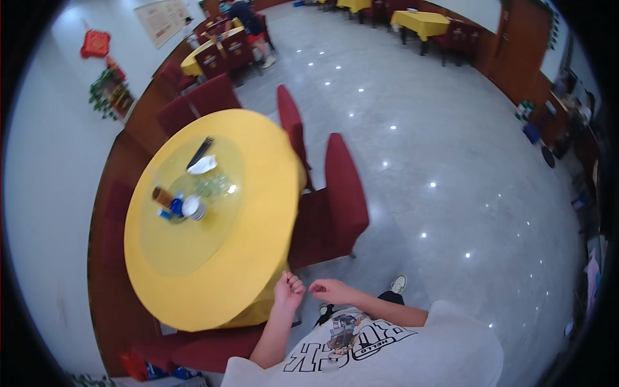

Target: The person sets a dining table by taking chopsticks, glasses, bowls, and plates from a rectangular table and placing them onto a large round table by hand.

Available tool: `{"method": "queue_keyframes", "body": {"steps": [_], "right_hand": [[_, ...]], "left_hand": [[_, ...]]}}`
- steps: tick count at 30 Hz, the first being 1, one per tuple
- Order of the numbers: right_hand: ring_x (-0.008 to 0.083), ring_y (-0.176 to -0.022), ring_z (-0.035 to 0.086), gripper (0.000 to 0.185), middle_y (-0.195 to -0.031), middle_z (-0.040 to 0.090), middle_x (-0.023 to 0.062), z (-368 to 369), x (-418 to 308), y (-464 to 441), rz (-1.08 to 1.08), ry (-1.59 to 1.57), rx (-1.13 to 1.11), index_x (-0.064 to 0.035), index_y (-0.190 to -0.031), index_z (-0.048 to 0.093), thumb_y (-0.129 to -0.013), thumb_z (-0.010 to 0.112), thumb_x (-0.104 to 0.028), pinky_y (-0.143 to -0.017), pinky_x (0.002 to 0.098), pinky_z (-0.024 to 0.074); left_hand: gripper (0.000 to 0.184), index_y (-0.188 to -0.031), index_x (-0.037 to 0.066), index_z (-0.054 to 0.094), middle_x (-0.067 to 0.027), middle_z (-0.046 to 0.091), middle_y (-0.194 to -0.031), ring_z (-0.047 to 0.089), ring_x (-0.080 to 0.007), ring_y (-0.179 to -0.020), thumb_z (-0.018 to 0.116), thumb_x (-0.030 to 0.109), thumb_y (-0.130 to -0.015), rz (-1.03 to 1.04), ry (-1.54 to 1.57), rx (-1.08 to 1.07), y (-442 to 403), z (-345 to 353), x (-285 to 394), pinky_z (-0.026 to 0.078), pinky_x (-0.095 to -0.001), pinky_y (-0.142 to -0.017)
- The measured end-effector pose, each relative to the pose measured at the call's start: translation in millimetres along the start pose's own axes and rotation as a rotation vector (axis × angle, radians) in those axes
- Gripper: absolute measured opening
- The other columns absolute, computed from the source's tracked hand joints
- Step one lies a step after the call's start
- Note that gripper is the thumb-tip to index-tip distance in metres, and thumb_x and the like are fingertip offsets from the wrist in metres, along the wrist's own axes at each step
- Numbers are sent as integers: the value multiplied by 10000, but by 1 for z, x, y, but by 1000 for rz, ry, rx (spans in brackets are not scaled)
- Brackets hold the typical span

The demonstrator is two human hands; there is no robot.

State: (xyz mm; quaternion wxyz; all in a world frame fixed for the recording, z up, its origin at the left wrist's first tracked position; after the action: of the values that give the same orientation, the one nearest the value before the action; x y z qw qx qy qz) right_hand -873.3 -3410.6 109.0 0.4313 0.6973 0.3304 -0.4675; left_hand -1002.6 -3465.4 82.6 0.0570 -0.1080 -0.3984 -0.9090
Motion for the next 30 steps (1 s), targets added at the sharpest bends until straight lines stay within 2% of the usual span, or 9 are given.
{"method": "queue_keyframes", "body": {"steps": [2, 4, 6, 11, 14, 21, 24, 27, 30], "right_hand": [[164, -904, 622, 298, -974, 662, 78, -45, 43, 26, -14, -36, 57, -52, -1091, 601, -841, 611, -215, -778, 303, 488], [138, -901, 614, 289, -973, 660, 51, -96, 88, 60, 97, -359, 131, -78, -1096, 609, -841, 620, -214, -737, 279, 478], [113, -862, 606, 256, -942, 655, 24, -158, 126, 107, 216, -583, 339, -95, -1080, 617, -839, 612, -182, -697, 252, 457], [108, -796, 598, 183, -890, 647, 41, -289, 179, 224, 310, -722, 889, -58, -995, 611, -837, 582, -143, -667, 247, 450], [110, -792, 598, 169, -877, 642, 39, -343, 204, 255, 309, -780, 1003, -53, -990, 605, -845, 573, -132, -666, 243, 452], [117, -825, 605, 148, -896, 643, 28, -450, 186, 236, 99, -889, 1060, -68, -996, 608, -865, 570, -126, -708, 258, 465], [118, -835, 605, 163, -907, 642, 31, -476, 203, 223, 134, -936, 1087, -66, -1009, 605, -864, 574, -135, -715, 258, 466], [125, -833, 608, 179, -909, 643, 39, -488, 240, 208, 286, -1037, 1108, -58, -1015, 600, -855, 583, -136, -715, 268, 472], [132, -824, 612, 185, -896, 644, 43, -549, 237, 201, 425, -1040, 1094, -53, -1018, 601, -851, 583, -129, -713, 276, 477]], "left_hand": [[339, -713, 132, 416, 42, 255, -547, 219, -93, -436, 374, 321, -992, -62, -54, -123, -26, 55, -43, 227, -241, -410], [317, -722, 129, 435, 41, 280, -554, 254, -90, -450, 397, 299, -988, -123, -89, -198, -50, 102, -99, 254, -242, -441], [295, -741, 114, 442, 41, 286, -572, 286, -88, -479, 409, 281, -983, -252, -9, -322, -65, 152, -163, 290, -240, -471], [139, -828, 78, 503, 14, 396, -636, 361, -111, -539, 502, 185, -918, -542, -259, -226, -91, 218, -283, 350, -258, -544], [111, -834, 78, 506, 12, 414, -640, 377, -117, -541, 511, 171, -894, -604, -361, -204, -117, 244, -311, 361, -265, -552], [120, -781, 65, 511, 6, 408, -624, 383, -121, -547, 504, 140, -875, -799, -479, -190, -191, 315, -382, 361, -265, -549], [129, -776, 64, 506, 5, 407, -622, 387, -119, -552, 503, 144, -877, -978, -475, -209, -244, 339, -435, 359, -259, -540], [121, -784, 75, 499, 9, 420, -623, 389, -117, -543, 506, 149, -880, -972, -542, -214, -276, 399, -464, 360, -260, -538], [101, -800, 88, 503, 4, 456, -633, 403, -118, -541, 519, 153, -877, -952, -523, -244, -315, 471, -461, 366, -263, -546]]}}
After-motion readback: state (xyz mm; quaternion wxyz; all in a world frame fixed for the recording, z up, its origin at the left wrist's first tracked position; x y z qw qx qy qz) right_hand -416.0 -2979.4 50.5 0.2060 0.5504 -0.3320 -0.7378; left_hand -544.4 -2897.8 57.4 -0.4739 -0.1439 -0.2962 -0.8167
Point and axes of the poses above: each hand's wrist, its own y-axis away from the middle knuckle, its own z-axis out of the palm, x = y × z, the point moved 6 cm from there along -y, towards the middle knuckle
